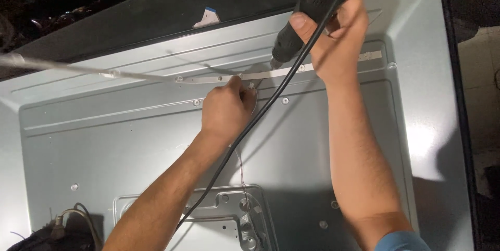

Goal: Removing LED backlight strips from a television panel using a scraper and a rotary tool.

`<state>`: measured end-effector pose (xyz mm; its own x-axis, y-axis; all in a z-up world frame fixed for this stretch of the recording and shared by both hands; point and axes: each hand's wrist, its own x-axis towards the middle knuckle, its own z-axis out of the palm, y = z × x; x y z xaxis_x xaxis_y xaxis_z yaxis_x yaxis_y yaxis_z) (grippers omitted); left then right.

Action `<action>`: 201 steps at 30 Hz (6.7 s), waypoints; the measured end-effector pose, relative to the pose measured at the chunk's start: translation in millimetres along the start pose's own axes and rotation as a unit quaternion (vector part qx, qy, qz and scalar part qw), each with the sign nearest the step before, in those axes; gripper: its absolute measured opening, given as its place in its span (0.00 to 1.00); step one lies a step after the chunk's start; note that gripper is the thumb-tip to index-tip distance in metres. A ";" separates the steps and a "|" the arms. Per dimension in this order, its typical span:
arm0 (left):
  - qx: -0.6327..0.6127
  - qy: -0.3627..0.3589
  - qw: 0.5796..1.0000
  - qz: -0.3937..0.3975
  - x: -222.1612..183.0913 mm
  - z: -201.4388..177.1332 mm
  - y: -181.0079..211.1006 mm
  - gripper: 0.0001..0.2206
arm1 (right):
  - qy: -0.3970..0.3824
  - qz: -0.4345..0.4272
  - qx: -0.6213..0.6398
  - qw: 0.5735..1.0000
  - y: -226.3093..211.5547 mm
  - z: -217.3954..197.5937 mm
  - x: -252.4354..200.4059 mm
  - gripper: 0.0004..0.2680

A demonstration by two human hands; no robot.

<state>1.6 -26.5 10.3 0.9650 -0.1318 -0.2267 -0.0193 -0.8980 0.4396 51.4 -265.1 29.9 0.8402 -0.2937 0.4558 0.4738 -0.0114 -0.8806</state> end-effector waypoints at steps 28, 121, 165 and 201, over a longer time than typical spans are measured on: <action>0.014 0.151 0.988 -0.007 -171.0 -165.2 -0.5 0.11 | -0.003 -0.061 -0.016 0.998 6.9 -4.4 2.6 0.15; -0.051 0.162 0.985 0.033 -23.5 41.3 -16.8 0.06 | 0.043 0.006 0.024 0.999 48.6 -14.1 1.3 0.15; -0.120 0.126 0.983 0.065 -14.3 33.8 -14.0 0.05 | 0.041 -0.011 0.011 0.999 92.7 -28.7 -9.0 0.22; -0.055 0.126 0.988 0.068 -13.3 31.0 -7.4 0.04 | 0.032 -0.036 0.015 0.999 83.1 -32.4 -4.9 0.20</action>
<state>-19.2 -31.2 -16.9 0.9901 -0.1273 0.0597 -0.1392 -0.8261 0.5460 78.1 -295.5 -49.7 0.7862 -0.3529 0.5073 0.5401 -0.0066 -0.8416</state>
